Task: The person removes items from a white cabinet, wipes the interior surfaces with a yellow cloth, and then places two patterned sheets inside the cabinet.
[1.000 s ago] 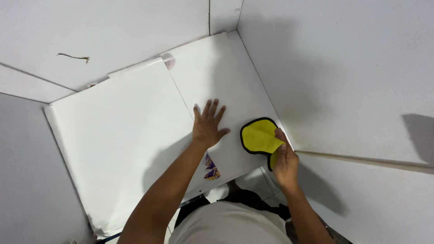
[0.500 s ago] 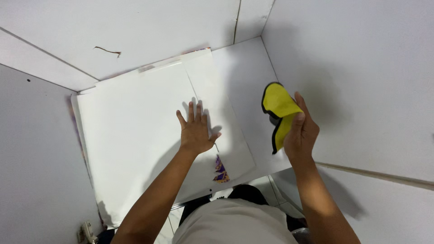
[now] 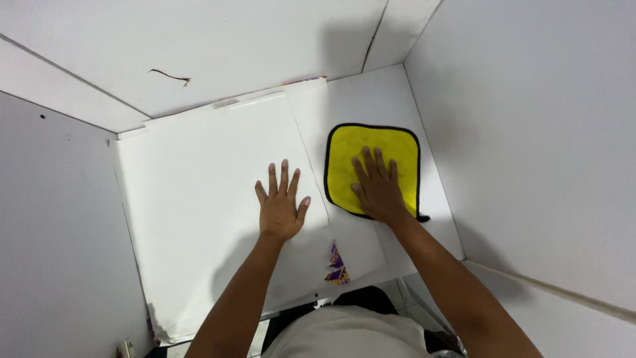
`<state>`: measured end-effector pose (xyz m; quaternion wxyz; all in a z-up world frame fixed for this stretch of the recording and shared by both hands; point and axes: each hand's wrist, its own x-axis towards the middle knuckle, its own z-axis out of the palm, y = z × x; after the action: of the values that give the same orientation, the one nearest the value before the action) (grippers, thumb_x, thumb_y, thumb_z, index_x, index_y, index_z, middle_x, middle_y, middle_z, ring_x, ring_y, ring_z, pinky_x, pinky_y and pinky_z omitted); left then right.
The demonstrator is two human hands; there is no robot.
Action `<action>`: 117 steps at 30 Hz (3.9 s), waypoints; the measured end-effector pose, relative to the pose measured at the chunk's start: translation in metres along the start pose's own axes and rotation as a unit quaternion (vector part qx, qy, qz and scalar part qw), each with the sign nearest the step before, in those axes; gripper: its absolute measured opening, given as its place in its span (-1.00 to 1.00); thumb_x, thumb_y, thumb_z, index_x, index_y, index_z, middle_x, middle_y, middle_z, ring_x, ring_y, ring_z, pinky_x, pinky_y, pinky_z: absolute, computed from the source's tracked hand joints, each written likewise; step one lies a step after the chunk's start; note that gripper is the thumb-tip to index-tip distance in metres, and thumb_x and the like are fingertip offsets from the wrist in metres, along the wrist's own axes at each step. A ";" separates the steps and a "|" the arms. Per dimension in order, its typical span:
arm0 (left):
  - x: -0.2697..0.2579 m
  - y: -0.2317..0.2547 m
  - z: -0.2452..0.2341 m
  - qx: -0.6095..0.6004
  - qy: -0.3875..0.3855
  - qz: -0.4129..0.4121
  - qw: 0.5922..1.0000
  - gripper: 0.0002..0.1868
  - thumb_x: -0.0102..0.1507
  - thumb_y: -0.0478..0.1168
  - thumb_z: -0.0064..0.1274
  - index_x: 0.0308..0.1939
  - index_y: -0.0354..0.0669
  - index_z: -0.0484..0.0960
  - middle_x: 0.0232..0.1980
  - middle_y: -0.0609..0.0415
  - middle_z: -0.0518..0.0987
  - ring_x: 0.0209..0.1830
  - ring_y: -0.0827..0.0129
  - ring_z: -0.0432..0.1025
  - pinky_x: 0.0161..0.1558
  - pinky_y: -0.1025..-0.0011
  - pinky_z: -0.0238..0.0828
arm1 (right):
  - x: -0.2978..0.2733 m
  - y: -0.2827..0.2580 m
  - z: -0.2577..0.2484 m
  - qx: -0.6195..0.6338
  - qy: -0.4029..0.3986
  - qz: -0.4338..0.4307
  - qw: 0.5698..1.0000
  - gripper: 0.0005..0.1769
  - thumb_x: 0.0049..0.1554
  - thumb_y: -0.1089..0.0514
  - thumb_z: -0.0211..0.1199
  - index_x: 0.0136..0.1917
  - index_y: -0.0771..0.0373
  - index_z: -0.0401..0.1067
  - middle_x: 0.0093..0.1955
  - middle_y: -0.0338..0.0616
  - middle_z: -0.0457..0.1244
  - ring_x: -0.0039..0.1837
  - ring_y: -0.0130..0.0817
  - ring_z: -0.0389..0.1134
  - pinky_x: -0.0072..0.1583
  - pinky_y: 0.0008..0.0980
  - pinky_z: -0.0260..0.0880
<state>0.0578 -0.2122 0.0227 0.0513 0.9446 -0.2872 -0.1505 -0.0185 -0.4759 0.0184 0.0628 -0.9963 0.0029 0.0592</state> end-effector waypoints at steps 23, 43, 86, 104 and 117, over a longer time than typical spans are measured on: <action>0.001 0.002 -0.008 -0.066 0.105 0.012 0.992 -0.26 0.38 0.26 -0.24 0.51 -0.07 0.26 0.68 -0.03 -0.06 0.68 -0.04 -0.27 0.39 -0.45 -0.21 | 0.052 0.082 -0.006 0.047 0.077 0.171 0.981 -0.24 0.34 -0.15 -0.08 0.65 0.31 0.01 0.65 0.21 -0.07 0.61 0.20 -0.08 0.50 0.16 -0.07; -0.012 -0.007 0.010 -0.050 0.070 0.071 0.994 -0.46 0.40 0.11 -0.10 0.36 -0.07 0.40 0.68 -0.08 -0.06 0.72 0.03 -0.30 0.42 -0.51 -0.30 | -0.188 0.000 0.020 0.033 0.007 0.206 0.978 -0.25 0.30 -0.26 -0.18 0.66 0.00 -0.02 0.67 -0.04 -0.15 0.72 0.01 -0.32 0.57 0.24 -0.33; -0.104 -0.183 0.003 0.054 0.037 -0.175 0.982 -0.16 0.36 0.38 -0.55 0.63 0.11 -0.08 0.70 -0.03 -0.27 0.67 -0.02 -0.40 0.37 -0.48 -0.28 | 0.020 0.000 -0.020 -0.076 -0.140 0.149 0.976 -0.12 0.22 -0.23 -0.04 0.69 0.11 -0.12 0.76 -0.01 -0.27 0.71 0.00 -0.23 0.61 0.23 -0.20; -0.097 -0.181 0.002 0.066 0.043 -0.182 0.980 -0.17 0.36 0.39 -0.53 0.61 0.10 -0.02 0.69 -0.03 -0.23 0.68 0.01 -0.38 0.37 -0.46 -0.25 | 0.056 0.009 -0.033 -0.017 0.120 -0.007 0.993 -0.41 0.10 -0.12 0.27 0.31 0.19 0.42 0.46 -0.03 0.13 0.43 0.04 0.10 0.27 0.16 0.09; -0.098 -0.182 0.002 0.074 0.035 -0.188 0.979 -0.16 0.33 0.41 -0.54 0.60 0.14 -0.05 0.69 0.01 -0.24 0.67 0.04 -0.39 0.37 -0.43 -0.23 | 0.058 0.079 -0.017 0.469 0.029 0.259 0.844 -0.74 0.36 0.14 0.20 0.09 0.36 0.60 -0.19 -0.16 0.35 -0.22 -0.51 0.24 -0.18 -0.52 0.28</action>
<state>0.0759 -0.0068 0.0125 -0.0380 0.9876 -0.1129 -0.1022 0.0399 -0.5568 0.0182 0.5047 -0.8123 0.2899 0.0360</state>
